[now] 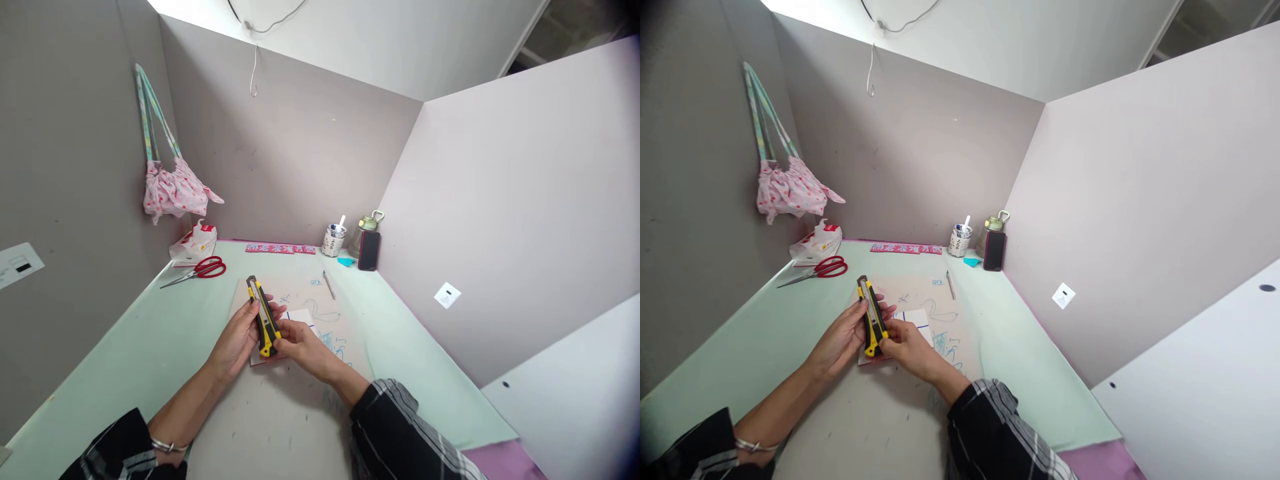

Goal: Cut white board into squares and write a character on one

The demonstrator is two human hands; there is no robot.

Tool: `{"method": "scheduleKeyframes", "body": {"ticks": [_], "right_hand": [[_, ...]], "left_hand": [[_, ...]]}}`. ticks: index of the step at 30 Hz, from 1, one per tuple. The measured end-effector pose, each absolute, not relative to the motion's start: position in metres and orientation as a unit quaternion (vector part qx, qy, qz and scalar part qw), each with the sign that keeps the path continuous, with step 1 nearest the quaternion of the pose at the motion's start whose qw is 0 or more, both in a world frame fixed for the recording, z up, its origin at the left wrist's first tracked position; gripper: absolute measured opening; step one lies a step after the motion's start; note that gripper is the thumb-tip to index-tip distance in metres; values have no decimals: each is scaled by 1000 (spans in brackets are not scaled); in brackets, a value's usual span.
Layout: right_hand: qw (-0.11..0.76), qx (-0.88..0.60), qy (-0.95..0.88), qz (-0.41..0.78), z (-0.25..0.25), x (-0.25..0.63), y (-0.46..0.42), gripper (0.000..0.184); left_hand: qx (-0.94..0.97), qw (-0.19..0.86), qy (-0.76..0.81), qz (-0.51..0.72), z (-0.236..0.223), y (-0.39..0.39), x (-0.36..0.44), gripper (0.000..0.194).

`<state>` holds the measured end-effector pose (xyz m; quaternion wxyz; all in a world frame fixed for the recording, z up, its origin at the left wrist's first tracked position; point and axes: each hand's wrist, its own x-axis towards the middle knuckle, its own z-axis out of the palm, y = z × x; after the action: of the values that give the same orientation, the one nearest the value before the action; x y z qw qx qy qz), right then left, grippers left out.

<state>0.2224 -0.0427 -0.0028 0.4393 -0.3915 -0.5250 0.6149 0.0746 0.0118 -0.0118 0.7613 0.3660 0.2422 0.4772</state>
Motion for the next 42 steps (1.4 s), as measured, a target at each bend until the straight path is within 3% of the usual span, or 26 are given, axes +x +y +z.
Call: {"method": "scheduleKeyframes", "body": {"ticks": [12, 23, 42], "right_hand": [[496, -402, -497, 587, -10, 217, -42, 15], [477, -365, -492, 630, -3, 219, -43, 41], [527, -406, -486, 566, -17, 215, -39, 40]], "left_hand": [[394, 746, 249, 476, -9, 5, 80, 33], [351, 776, 254, 458, -10, 13, 75, 23], [335, 771, 216, 496, -7, 4, 84, 18]]}}
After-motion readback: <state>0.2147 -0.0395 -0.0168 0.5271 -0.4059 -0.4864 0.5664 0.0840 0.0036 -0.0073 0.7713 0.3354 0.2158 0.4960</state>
